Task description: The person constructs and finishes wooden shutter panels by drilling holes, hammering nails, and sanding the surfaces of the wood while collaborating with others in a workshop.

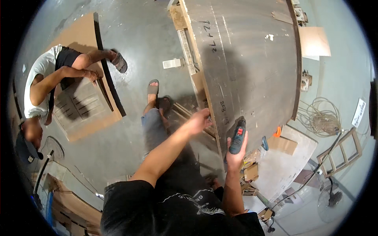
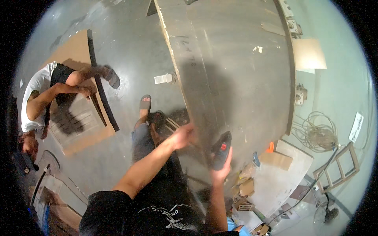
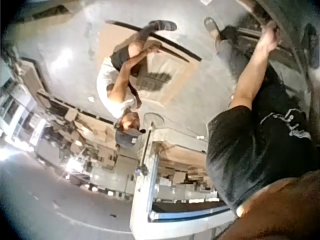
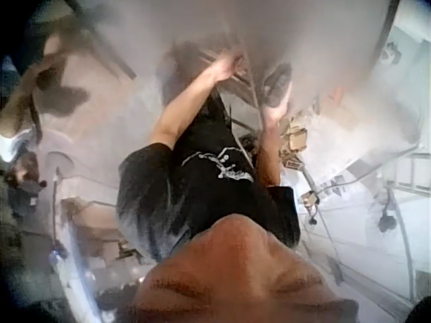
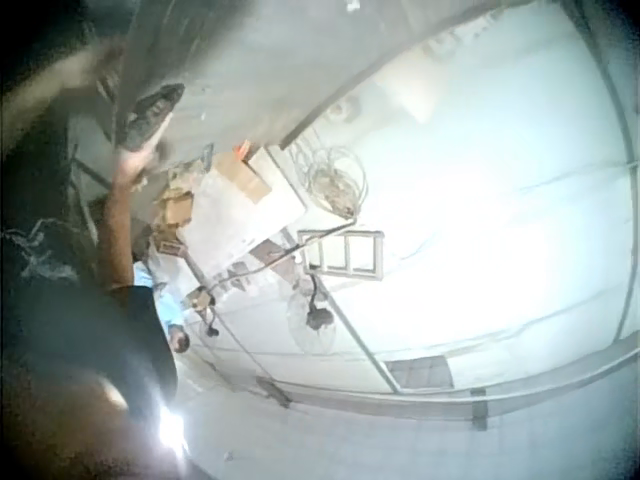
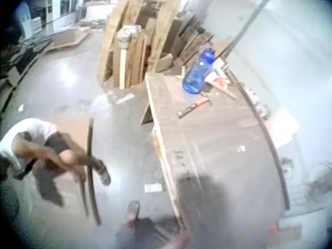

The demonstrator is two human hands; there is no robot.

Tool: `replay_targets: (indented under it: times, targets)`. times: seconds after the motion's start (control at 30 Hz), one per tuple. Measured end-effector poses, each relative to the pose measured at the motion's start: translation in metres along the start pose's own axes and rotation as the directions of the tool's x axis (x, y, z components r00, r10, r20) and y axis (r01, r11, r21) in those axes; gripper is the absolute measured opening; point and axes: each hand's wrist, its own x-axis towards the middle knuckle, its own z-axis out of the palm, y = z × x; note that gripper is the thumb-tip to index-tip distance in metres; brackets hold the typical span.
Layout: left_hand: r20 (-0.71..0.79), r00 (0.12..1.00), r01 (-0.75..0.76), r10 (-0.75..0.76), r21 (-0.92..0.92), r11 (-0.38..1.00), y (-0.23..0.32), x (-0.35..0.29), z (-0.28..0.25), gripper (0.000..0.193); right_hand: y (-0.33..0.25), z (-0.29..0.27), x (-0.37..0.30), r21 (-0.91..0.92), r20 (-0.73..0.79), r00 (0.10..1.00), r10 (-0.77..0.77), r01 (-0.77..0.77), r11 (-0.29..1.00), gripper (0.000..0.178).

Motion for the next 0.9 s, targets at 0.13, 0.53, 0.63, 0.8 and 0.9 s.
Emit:
replay_targets:
  times: [0.13,0.53,0.63,0.8,0.9]
  targets:
    - [-0.028,1.000,0.015,-0.012,0.098,0.995,0.011,-0.011,0.017,0.031,0.027,0.023,0.008,0.181,0.010,0.989,-0.148,0.144,0.973,0.083]
    - [0.001,0.956,-0.292,0.294,0.093,0.952,0.005,-0.030,-0.021,0.027,0.013,0.029,0.006,-0.141,0.090,0.979,-0.182,0.193,0.971,0.087]
    - [-0.055,0.942,-0.295,0.331,0.334,0.895,0.027,-0.044,-0.002,0.029,0.017,0.033,0.006,-0.119,0.075,0.971,-0.228,0.235,0.965,0.087]
    - [0.124,0.856,-0.502,0.502,0.430,0.750,0.022,-0.019,-0.018,0.025,0.015,0.034,0.003,-0.180,0.088,0.967,-0.239,0.251,0.951,0.087]
    - [0.157,0.822,-0.558,0.548,0.416,0.718,0.025,-0.019,-0.018,0.022,0.015,0.033,0.002,-0.132,0.096,0.969,-0.228,0.239,0.962,0.087]
